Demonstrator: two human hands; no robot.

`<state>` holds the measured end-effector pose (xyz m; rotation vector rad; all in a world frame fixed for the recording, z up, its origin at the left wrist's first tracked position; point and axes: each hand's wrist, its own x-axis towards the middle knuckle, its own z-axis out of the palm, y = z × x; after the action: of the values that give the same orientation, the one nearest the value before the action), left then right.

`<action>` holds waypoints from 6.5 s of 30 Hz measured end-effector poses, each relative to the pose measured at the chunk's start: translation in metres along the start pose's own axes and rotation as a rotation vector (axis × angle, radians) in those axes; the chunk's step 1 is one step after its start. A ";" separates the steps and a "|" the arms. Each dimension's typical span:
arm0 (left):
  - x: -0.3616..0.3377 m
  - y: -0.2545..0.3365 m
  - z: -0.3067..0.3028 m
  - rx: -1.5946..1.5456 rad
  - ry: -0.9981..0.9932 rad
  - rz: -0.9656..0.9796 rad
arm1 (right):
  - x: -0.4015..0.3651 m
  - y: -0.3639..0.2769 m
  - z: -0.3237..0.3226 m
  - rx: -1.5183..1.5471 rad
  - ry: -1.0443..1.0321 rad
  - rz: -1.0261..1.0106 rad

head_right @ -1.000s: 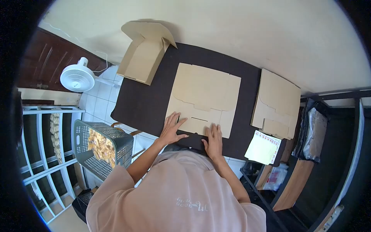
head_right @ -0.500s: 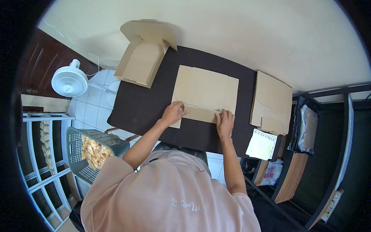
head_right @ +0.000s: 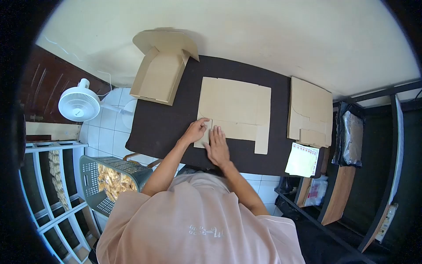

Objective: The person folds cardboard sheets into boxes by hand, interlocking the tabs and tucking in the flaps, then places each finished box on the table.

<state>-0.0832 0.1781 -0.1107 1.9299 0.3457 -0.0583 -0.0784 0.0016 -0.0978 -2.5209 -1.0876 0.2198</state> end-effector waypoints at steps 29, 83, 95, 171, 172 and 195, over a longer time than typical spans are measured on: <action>-0.057 0.062 0.057 0.511 -0.066 0.043 | -0.068 0.173 -0.100 0.205 0.499 0.847; -0.103 0.069 0.152 0.571 0.352 -0.118 | -0.058 0.134 -0.057 -0.202 -0.273 -0.510; -0.096 0.087 0.161 0.604 0.394 -0.129 | 0.052 0.243 -0.089 -0.122 -0.076 -0.380; -0.116 0.048 0.171 -0.519 1.126 -0.708 | 0.092 0.343 -0.161 1.230 0.064 0.664; -0.117 0.047 0.166 -0.595 1.102 -0.679 | 0.086 0.343 -0.162 1.319 0.019 0.650; -0.059 0.120 0.198 0.433 0.374 -0.156 | -0.019 0.224 -0.124 1.044 0.155 0.477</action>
<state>-0.0831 -0.0568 -0.0654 2.3396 0.7855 0.1391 0.0933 -0.1880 -0.0760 -1.7279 -0.1593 0.5401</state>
